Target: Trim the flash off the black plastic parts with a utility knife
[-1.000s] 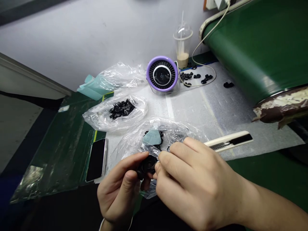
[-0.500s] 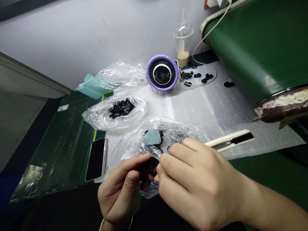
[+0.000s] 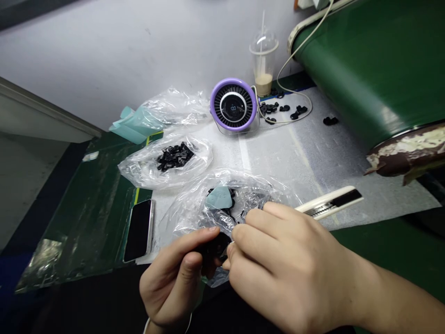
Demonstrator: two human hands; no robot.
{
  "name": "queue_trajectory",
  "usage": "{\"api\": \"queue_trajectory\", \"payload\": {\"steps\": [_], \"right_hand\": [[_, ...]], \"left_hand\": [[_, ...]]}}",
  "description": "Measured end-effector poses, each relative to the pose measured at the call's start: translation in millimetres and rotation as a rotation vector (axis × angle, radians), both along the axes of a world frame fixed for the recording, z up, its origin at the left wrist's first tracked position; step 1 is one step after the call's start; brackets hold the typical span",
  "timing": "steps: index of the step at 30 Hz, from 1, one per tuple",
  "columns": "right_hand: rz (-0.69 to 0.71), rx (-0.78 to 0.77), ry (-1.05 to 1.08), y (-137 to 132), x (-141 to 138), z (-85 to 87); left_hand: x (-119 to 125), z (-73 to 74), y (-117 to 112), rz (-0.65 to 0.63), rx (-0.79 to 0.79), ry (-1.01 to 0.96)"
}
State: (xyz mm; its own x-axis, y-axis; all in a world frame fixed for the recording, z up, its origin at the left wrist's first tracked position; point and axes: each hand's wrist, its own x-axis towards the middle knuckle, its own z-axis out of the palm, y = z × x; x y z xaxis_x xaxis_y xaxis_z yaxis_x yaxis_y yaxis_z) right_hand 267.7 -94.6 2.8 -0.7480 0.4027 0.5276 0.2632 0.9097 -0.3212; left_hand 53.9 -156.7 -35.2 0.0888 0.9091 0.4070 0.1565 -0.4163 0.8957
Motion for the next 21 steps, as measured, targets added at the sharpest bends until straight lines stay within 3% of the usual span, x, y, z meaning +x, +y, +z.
{"api": "queue_trajectory", "payload": {"steps": [3,8,17,21], "right_hand": [[-0.028,-0.151,0.052,0.0,-0.8,-4.9],[0.045,-0.358,0.147,0.6,3.9,-7.3],[-0.037,-0.111,0.105,-1.2,3.3,-6.0],[-0.049,-0.158,0.138,-1.7,5.1,-5.7]], "left_hand": [[0.3,1.9,0.5,0.021,0.030,0.024],[0.0,2.5,-1.6,0.047,0.051,0.065],[0.8,1.5,-0.5,0.017,0.047,0.028],[1.3,0.6,-0.5,-0.021,0.024,-0.028]]}}
